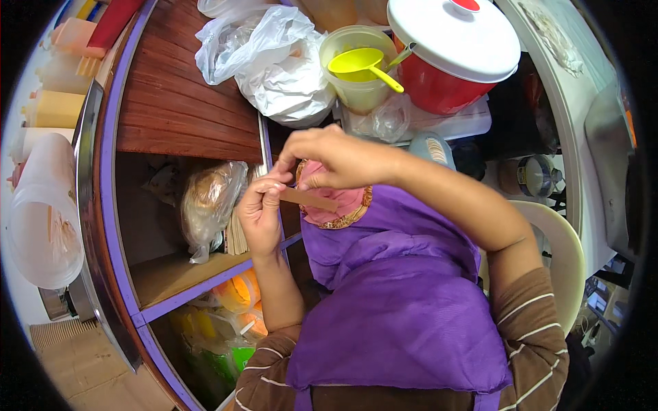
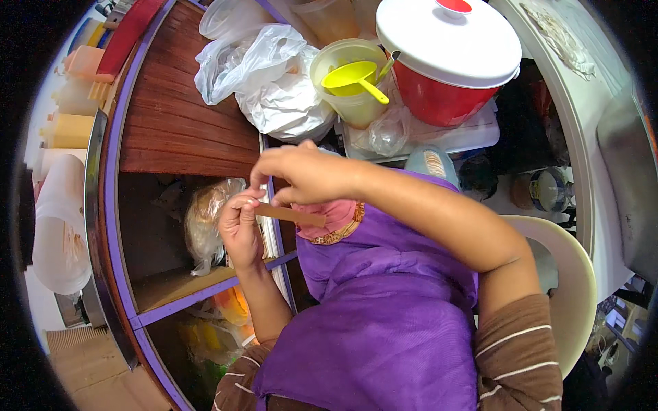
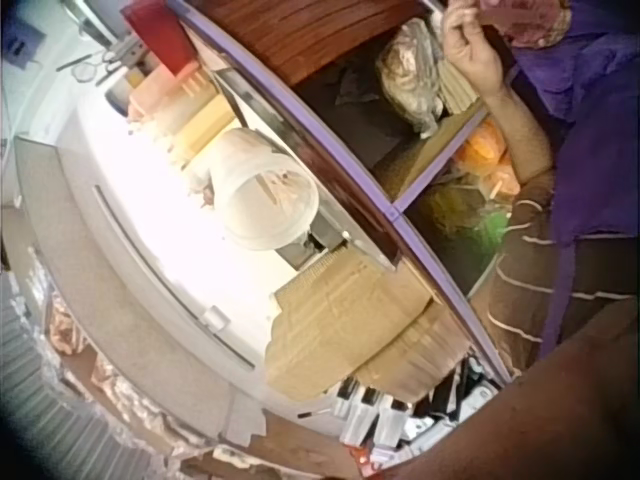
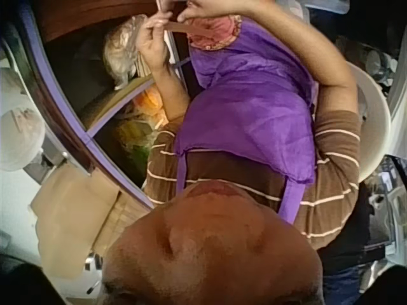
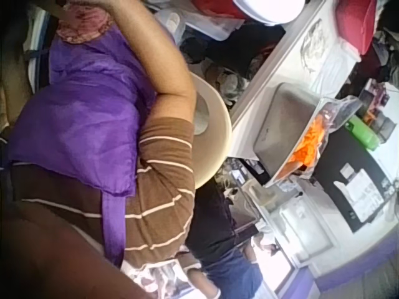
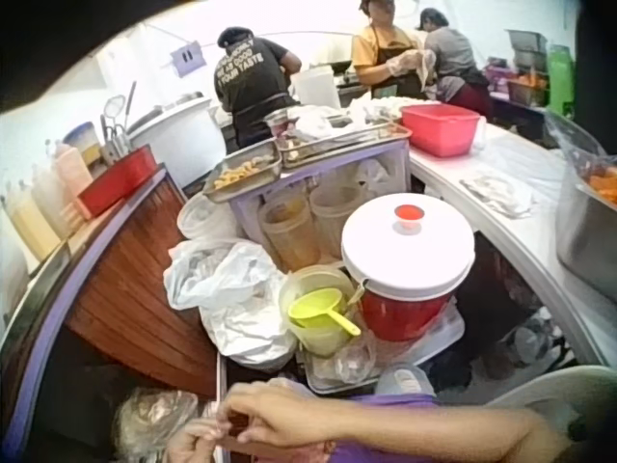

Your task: The person assembles food items by filling pink cone-shaped wrappers with a liquid mixture. They use a yellow funnel to pour the liquid from a container into the cone and a metal ladle to scoop more liquid into the funnel. The person repeats this process, filling multiple cones and placing them on a metal tray.

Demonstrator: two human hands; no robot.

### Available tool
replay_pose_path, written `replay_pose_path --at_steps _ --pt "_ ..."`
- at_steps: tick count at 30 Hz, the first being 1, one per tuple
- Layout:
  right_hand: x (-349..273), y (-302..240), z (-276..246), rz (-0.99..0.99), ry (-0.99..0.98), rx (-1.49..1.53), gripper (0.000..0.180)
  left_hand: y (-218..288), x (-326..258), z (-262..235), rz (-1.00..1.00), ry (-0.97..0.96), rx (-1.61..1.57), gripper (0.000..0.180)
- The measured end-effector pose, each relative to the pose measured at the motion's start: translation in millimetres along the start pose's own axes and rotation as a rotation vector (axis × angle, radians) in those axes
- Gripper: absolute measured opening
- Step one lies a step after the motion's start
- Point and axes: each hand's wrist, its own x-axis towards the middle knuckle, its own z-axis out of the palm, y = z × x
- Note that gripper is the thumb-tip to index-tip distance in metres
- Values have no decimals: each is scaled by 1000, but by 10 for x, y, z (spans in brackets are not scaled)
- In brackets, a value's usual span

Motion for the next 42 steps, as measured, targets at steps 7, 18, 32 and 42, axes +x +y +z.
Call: replay_pose_path --at_steps 7,18,32,42 --pt "-279 272 423 24 181 187 21 -198 -108 58 -124 -92 -65 9" --pt "-362 313 585 68 280 346 19 -186 -123 130 -164 -28 -14 13" --pt "-412 171 654 202 370 243 17 -279 -143 62 -198 -89 -17 19" --pt "-436 45 647 225 422 18 10 -336 -199 285 -211 94 -95 22"
